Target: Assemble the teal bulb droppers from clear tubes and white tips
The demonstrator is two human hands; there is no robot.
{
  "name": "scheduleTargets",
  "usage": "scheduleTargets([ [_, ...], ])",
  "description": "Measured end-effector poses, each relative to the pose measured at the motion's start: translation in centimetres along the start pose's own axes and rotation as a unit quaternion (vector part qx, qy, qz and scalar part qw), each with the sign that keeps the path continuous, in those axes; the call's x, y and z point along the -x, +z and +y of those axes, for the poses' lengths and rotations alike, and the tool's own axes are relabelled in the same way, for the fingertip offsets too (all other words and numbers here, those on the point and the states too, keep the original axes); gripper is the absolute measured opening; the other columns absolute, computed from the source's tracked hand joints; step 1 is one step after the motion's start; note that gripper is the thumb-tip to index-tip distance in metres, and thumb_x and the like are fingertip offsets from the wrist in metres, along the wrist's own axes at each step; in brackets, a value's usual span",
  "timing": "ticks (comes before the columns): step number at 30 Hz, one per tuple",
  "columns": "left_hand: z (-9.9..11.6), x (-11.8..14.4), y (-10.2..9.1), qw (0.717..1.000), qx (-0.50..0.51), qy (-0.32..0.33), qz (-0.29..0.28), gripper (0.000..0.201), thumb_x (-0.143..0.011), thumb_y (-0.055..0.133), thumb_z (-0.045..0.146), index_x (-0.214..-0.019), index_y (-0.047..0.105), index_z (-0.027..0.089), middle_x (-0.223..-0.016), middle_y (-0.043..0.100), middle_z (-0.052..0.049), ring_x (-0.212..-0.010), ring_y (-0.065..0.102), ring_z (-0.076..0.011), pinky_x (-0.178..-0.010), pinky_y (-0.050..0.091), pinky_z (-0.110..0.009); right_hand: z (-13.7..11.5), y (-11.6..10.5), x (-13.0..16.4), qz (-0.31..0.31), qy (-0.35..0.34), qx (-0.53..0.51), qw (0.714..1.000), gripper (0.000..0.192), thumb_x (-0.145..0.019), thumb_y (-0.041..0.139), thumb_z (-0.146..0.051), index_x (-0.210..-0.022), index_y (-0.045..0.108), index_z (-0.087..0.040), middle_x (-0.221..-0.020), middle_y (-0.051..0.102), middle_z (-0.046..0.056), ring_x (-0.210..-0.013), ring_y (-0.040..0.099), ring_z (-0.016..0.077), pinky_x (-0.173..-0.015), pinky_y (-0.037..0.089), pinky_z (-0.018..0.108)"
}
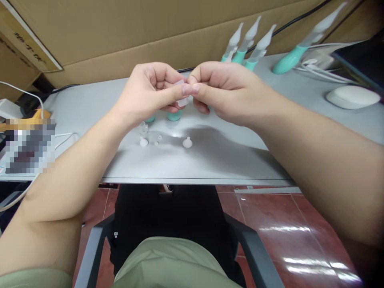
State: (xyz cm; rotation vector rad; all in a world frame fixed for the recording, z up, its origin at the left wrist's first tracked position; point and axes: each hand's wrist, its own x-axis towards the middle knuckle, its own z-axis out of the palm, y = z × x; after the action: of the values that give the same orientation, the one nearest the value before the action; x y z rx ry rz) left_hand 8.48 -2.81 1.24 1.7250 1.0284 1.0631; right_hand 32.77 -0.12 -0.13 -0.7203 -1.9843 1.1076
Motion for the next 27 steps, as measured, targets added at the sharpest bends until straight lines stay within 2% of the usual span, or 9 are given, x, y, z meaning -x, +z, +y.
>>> scheduleTargets([
  [3, -0.6, -0.4, -0.2, 1.000, -0.001, 0.006, 0.018, 0.064, -0.072, 0.124, 0.074, -0.096, 0.082, 0.032, -0.093, 0.093, -0.003, -0.100, 0.085, -0.0298, -0.103, 0.079, -0.064, -0.7, 0.5, 0.2, 0.038, -0.015, -0.018, 0.999, 0.039, -0.113, 0.102, -0.038, -0.094, 0.070, -0.025, -0.078, 0.064, -0.002, -0.073, 0.053, 0.0158, -0.067, 0.039, 0.034],
  [5, -0.7, -0.5, -0.2, 0.999, 0.005, 0.006, 0.037, 0.066, -0.071, 0.125, 0.075, -0.094, 0.080, 0.031, -0.095, 0.094, -0.003, -0.098, 0.085, -0.0293, -0.102, 0.080, -0.064, -1.1, 1.0, 0.3, 0.069, -0.026, -0.030, 0.997, 0.037, -0.107, 0.106, -0.028, -0.091, 0.072, -0.024, -0.075, 0.062, -0.003, -0.073, 0.054, 0.0151, -0.070, 0.043, 0.033],
  [10, 0.0, 0.0, 0.3, 0.999, 0.020, 0.008, 0.033, 0.049, -0.083, 0.121, 0.050, -0.090, 0.078, 0.028, -0.092, 0.092, -0.003, -0.091, 0.090, -0.0261, -0.091, 0.079, -0.053, -1.2, 1.5, 0.3, 0.136, -0.037, -0.021, 0.990, 0.031, -0.106, 0.101, -0.012, -0.088, 0.078, -0.023, -0.077, 0.067, -0.002, -0.069, 0.049, 0.0132, -0.066, 0.039, 0.034],
  [13, 0.2, 0.2, 0.4, 0.999, 0.031, 0.012, 0.029, 0.045, -0.085, 0.120, 0.042, -0.090, 0.078, 0.025, -0.089, 0.091, -0.002, -0.086, 0.090, -0.0222, -0.085, 0.078, -0.044, -1.0, 1.5, 0.1, 0.129, -0.029, -0.026, 0.991, 0.029, -0.106, 0.099, -0.008, -0.088, 0.081, -0.022, -0.074, 0.066, -0.003, -0.066, 0.047, 0.0119, -0.065, 0.039, 0.034],
  [17, 0.2, 0.2, 0.6, 0.998, 0.038, 0.007, 0.040, 0.049, -0.081, 0.123, 0.043, -0.087, 0.077, 0.025, -0.085, 0.089, 0.001, -0.082, 0.087, -0.0187, -0.081, 0.075, -0.038, -0.6, 1.3, -0.1, 0.117, -0.030, -0.032, 0.992, 0.034, -0.105, 0.105, -0.014, -0.085, 0.080, -0.022, -0.071, 0.062, -0.003, -0.067, 0.046, 0.0125, -0.066, 0.040, 0.035],
  [21, 0.6, 0.7, 1.2, 0.997, 0.048, 0.001, 0.063, 0.044, -0.088, 0.119, 0.049, -0.087, 0.082, 0.025, -0.086, 0.089, -0.001, -0.088, 0.090, -0.0223, -0.083, 0.076, -0.039, -0.1, 1.0, -0.3, 0.090, -0.057, -0.004, 0.994, 0.036, -0.116, 0.100, -0.027, -0.090, 0.075, -0.025, -0.075, 0.061, -0.003, -0.070, 0.050, 0.0145, -0.066, 0.041, 0.033],
  [25, 0.8, 1.0, 1.6, 0.996, 0.070, 0.002, 0.064, 0.042, -0.087, 0.119, 0.050, -0.088, 0.084, 0.026, -0.087, 0.090, -0.003, -0.091, 0.090, -0.0245, -0.086, 0.076, -0.041, 0.1, 1.0, -0.3, 0.068, -0.058, -0.007, 0.996, 0.032, -0.121, 0.089, -0.021, -0.095, 0.071, -0.026, -0.080, 0.066, -0.002, -0.069, 0.050, 0.0155, -0.065, 0.038, 0.034],
  [27, 0.9, 1.0, 1.6, 0.995, 0.079, 0.002, 0.056, 0.045, -0.085, 0.122, 0.052, -0.088, 0.085, 0.026, -0.087, 0.090, -0.004, -0.092, 0.089, -0.0256, -0.088, 0.076, -0.045, 0.2, 0.8, -0.2, 0.058, -0.043, -0.021, 0.997, 0.031, -0.121, 0.090, -0.026, -0.097, 0.071, -0.026, -0.081, 0.066, -0.002, -0.068, 0.049, 0.0157, -0.063, 0.033, 0.034],
])
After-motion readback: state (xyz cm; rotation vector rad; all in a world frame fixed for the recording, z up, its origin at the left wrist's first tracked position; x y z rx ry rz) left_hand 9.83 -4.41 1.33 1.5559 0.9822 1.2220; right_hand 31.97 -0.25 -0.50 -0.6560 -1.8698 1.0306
